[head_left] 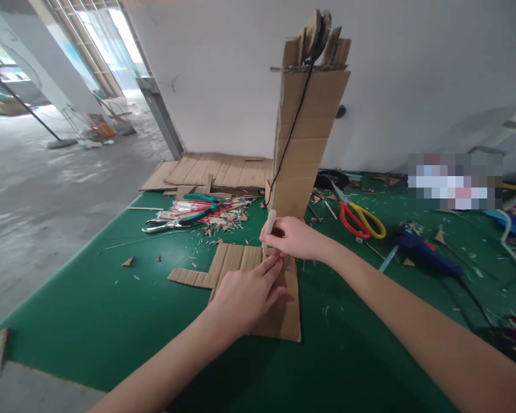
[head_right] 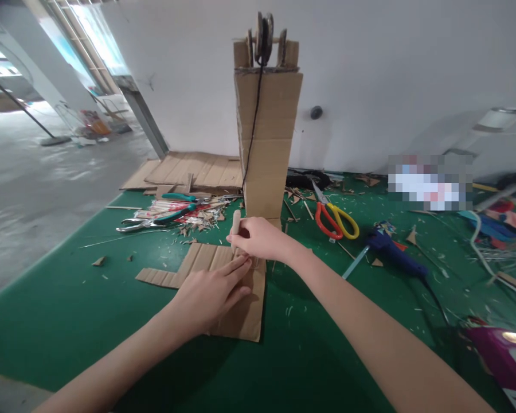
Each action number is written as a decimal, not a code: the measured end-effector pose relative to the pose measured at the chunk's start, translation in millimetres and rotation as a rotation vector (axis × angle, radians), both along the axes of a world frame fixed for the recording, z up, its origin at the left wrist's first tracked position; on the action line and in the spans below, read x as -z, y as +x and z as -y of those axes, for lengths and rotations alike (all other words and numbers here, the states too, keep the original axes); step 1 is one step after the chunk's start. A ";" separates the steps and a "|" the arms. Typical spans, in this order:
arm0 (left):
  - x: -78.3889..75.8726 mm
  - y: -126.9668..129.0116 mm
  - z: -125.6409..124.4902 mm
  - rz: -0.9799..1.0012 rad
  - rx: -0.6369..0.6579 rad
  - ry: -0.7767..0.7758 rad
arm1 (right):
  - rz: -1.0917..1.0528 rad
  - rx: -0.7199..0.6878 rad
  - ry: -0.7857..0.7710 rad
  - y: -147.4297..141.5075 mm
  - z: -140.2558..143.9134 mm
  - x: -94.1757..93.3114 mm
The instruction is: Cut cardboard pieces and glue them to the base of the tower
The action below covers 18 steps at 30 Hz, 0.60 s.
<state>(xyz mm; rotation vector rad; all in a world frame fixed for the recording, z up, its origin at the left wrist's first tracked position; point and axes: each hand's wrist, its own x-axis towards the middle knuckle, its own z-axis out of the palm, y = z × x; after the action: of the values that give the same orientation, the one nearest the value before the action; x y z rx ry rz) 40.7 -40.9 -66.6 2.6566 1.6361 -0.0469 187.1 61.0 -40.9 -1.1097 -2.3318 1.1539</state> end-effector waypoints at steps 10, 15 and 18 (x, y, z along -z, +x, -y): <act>-0.3 -0.7 2.0 0.024 -0.016 -0.014 | 0.118 -0.182 -0.012 -5.6 -1.9 -6.6; 0.4 0.2 2.2 0.015 -0.023 -0.001 | 0.173 -0.166 0.041 -7.1 -11.0 -8.9; 0.8 0.2 2.6 0.021 -0.024 -0.003 | 0.190 -0.114 0.165 -6.2 -15.1 -8.1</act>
<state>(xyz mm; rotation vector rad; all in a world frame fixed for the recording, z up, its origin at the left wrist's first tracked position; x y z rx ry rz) 41.0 -43.5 -67.4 2.6260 1.6599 -0.0201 180.9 76.1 -32.8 -1.0816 -2.6111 0.9071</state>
